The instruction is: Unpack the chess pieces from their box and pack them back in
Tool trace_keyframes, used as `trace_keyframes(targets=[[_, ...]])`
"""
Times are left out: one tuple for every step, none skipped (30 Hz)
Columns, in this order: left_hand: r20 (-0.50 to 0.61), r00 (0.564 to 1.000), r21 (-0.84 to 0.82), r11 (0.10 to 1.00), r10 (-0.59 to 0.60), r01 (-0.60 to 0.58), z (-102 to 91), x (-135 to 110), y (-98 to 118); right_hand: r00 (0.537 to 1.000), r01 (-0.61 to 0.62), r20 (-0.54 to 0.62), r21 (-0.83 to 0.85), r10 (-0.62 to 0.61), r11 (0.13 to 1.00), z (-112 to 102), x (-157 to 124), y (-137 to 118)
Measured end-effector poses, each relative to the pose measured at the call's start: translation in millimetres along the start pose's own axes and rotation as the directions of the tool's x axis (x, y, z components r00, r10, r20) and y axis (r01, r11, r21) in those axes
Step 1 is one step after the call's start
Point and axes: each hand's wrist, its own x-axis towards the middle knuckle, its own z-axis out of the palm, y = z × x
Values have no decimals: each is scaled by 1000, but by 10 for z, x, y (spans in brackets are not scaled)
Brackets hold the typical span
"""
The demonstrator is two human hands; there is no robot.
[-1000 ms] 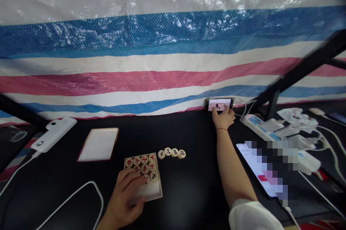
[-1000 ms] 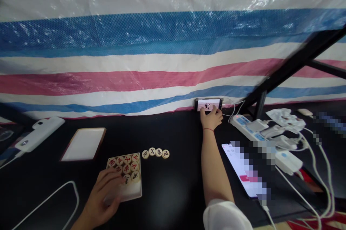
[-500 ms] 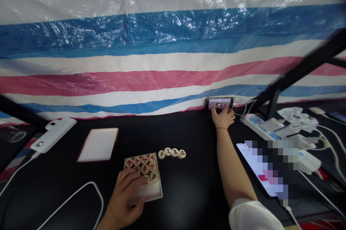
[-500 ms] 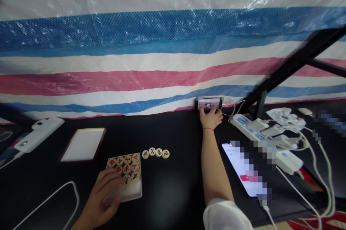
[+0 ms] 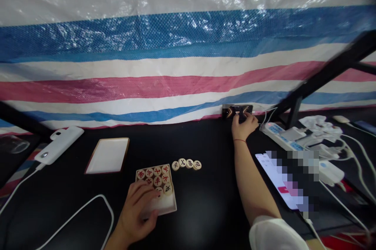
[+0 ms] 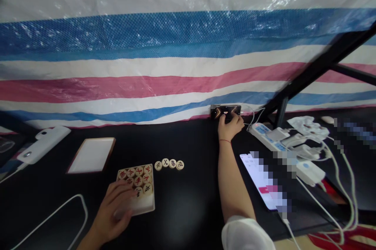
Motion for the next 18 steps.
trace_keyframes(targets=[[-6,1000,-2,1000,-1,1,-1,1,3,998,62,-22,39,-61,997,-46,-15,-80],[-14,1000,-5,1000,2,-2,-3,7,8,992,122,-34,81,-120,989,-99,-45,-181],[-24,1000,-8,1000,8,-8,-7,16,14,985,175,-37,128,-171,976,-161,-94,-301],[-37,999,-10,1000,16,-16,-14,28,22,976,219,-21,187,-219,958,-235,-164,-435],[-52,998,-10,1000,23,-23,-21,40,28,961,259,33,251,-276,933,-321,-255,-576],[-66,997,-8,1000,25,-26,-30,51,34,938,283,102,322,-330,903,-421,-366,-717],[-82,996,-4,1000,24,-25,-39,59,37,899,297,188,405,-396,865,-534,-493,-852],[-98,995,0,1000,19,-20,-49,64,38,832,304,282,489,-478,818,-657,-632,-974],[-115,993,4,1000,12,-12,-57,66,37,747,306,353,570,-563,763,-786,-776,-1081],[-132,991,7,1000,5,-4,-65,64,35,640,310,403,644,-654,700,-915,-922,-1169],[-146,989,10,1000,0,1,-72,61,33,522,318,434,700,-734,640,-1038,-1063,-1240],[-160,987,11,1000,-4,5,-77,56,32,392,337,456,737,-799,586,-1146,-1194,-1295],[-170,985,11,1000,-9,11,-81,52,33,278,356,475,756,-835,549,-1235,-1312,-1335],[-177,984,11,1000,-16,19,-84,49,36,199,375,488,763,-850,526,-1300,-1415,-1364],[-180,983,10,1000,-25,28,-85,47,42,139,399,506,758,-851,516,-1340,-1500,-1384],[-179,983,9,999,-31,33,-87,48,49,104,423,525,745,-845,515,-1354,-1568,-1398],[-177,984,10,999,-35,37,-87,50,56,86,448,542,728,-836,519,-1347,-1617,-1408],[-175,984,12,999,-35,38,-87,54,62,75,472,557,711,-827,522,-1325,-1650,-1416]])
